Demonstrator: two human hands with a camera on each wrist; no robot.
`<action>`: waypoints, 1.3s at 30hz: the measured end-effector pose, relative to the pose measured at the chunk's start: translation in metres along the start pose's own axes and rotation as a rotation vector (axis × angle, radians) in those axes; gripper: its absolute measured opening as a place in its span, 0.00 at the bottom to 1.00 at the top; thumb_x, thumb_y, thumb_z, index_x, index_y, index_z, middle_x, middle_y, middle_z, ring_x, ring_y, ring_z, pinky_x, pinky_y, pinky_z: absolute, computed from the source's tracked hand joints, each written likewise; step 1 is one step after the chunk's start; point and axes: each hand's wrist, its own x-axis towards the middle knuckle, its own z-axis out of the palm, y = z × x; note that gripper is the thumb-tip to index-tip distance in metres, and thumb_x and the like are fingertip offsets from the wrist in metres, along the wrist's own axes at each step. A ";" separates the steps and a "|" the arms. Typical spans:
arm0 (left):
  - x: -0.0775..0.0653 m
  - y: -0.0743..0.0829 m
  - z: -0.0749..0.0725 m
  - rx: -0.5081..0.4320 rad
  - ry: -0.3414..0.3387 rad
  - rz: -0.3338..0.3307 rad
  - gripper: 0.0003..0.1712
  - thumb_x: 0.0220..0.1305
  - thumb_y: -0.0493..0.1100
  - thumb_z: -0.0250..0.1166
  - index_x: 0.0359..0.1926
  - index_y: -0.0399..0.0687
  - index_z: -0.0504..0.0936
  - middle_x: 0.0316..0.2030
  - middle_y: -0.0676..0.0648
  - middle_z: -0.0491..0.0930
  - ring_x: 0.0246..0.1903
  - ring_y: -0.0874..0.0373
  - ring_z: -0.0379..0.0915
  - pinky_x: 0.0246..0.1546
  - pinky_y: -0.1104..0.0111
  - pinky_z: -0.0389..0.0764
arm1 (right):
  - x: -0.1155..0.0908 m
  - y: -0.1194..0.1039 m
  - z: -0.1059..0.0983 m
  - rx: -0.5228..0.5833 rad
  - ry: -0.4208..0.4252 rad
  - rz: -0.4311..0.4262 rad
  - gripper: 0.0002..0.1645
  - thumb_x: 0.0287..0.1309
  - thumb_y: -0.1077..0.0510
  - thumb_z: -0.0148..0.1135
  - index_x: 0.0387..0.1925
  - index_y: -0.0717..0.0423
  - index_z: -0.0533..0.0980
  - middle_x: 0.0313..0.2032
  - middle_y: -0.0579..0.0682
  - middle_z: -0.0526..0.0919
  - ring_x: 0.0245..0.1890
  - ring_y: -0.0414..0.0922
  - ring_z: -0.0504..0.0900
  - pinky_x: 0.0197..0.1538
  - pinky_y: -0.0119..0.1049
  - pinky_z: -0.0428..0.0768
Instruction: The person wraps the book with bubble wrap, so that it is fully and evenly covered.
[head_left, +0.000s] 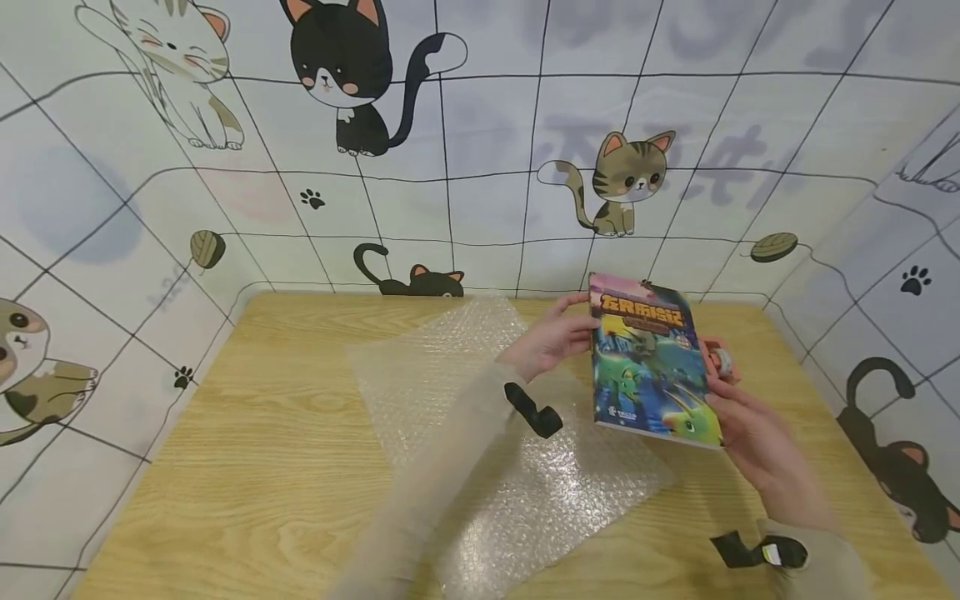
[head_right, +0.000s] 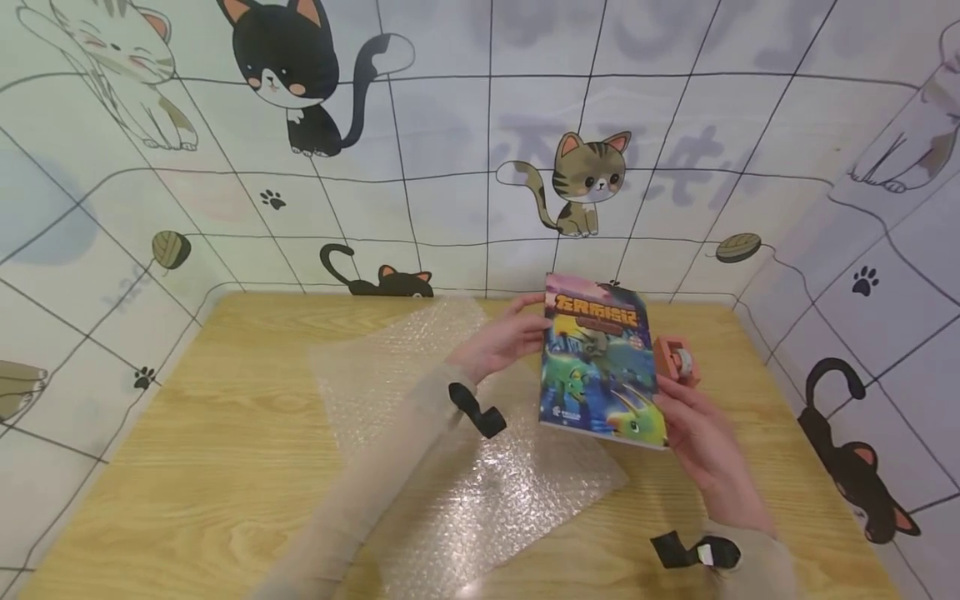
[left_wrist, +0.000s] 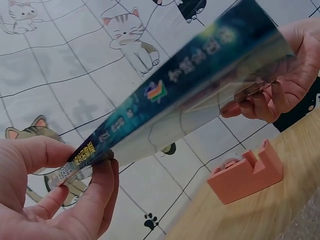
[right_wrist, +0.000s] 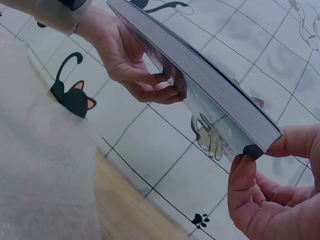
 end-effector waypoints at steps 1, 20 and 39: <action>-0.002 0.002 -0.004 0.001 0.005 0.004 0.29 0.60 0.25 0.55 0.60 0.50 0.63 0.43 0.39 0.76 0.40 0.50 0.74 0.55 0.58 0.71 | 0.002 0.001 0.004 -0.009 0.010 0.001 0.20 0.68 0.68 0.43 0.43 0.47 0.80 0.43 0.43 0.80 0.41 0.38 0.79 0.40 0.31 0.79; -0.041 0.031 -0.069 0.015 0.074 0.052 0.30 0.65 0.26 0.52 0.65 0.48 0.59 0.51 0.37 0.72 0.42 0.51 0.72 0.53 0.58 0.71 | 0.035 0.023 0.065 -0.025 -0.122 0.032 0.16 0.67 0.67 0.45 0.43 0.50 0.78 0.39 0.44 0.82 0.38 0.38 0.80 0.41 0.29 0.77; -0.096 0.030 -0.143 0.058 0.158 0.057 0.31 0.64 0.26 0.50 0.65 0.49 0.58 0.53 0.35 0.70 0.40 0.53 0.74 0.42 0.67 0.76 | 0.061 0.067 0.111 -0.328 -0.113 0.165 0.21 0.65 0.64 0.51 0.58 0.67 0.63 0.38 0.40 0.81 0.39 0.36 0.79 0.42 0.30 0.77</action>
